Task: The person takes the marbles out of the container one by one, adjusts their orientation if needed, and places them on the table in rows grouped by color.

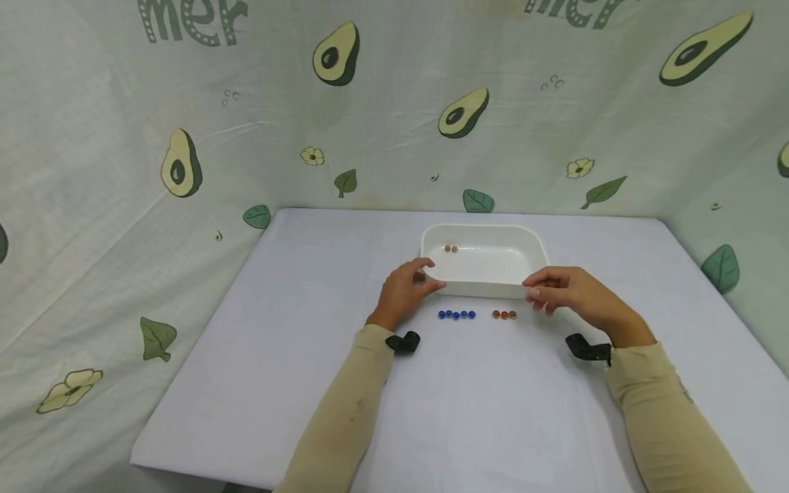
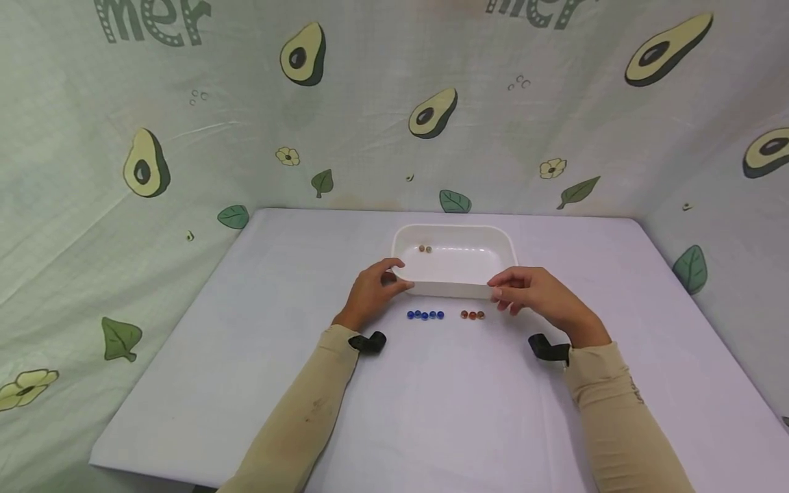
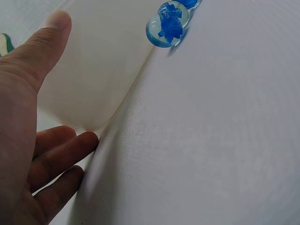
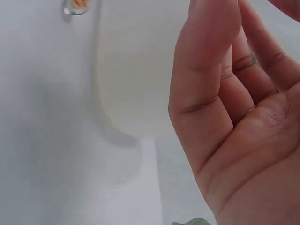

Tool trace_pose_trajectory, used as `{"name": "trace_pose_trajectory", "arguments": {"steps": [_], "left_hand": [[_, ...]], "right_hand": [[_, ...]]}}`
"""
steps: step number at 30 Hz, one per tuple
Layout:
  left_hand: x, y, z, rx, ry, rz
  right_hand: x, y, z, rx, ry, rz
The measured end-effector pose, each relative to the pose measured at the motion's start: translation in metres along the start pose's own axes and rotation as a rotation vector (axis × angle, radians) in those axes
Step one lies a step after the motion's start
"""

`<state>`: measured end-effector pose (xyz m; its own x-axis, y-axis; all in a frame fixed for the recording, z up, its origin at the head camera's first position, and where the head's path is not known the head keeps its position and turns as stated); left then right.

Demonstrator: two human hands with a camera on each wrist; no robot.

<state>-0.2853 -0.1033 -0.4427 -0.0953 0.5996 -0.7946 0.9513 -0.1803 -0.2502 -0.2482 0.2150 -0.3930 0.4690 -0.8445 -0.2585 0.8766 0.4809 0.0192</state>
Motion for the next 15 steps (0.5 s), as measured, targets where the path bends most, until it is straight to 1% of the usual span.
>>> {"name": "trace_pose_trajectory", "arguments": {"steps": [5,9,15], "left_hand": [[-0.001,0.001,-0.002,-0.004,-0.010,0.003],[-0.001,0.002,-0.001,-0.011,-0.009,0.007],[-0.001,0.001,0.000,-0.004,-0.011,0.001]], "right_hand": [[-0.009,-0.004,0.012,-0.023,0.008,-0.065],[-0.015,-0.012,0.017,-0.038,-0.048,-0.095],[-0.013,-0.032,0.020,-0.006,-0.135,-0.112]]}}
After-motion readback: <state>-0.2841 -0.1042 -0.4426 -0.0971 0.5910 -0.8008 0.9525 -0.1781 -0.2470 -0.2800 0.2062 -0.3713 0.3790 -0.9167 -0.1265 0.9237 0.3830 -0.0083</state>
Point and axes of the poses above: each hand's wrist, its own y-axis away from the middle knuckle, its own x-axis out of the palm, z = x × y, the point moved 5 cm from there along -y, towards the middle knuckle, and after that the axes turned 11 degrees about -y, right-handed, at the moved point
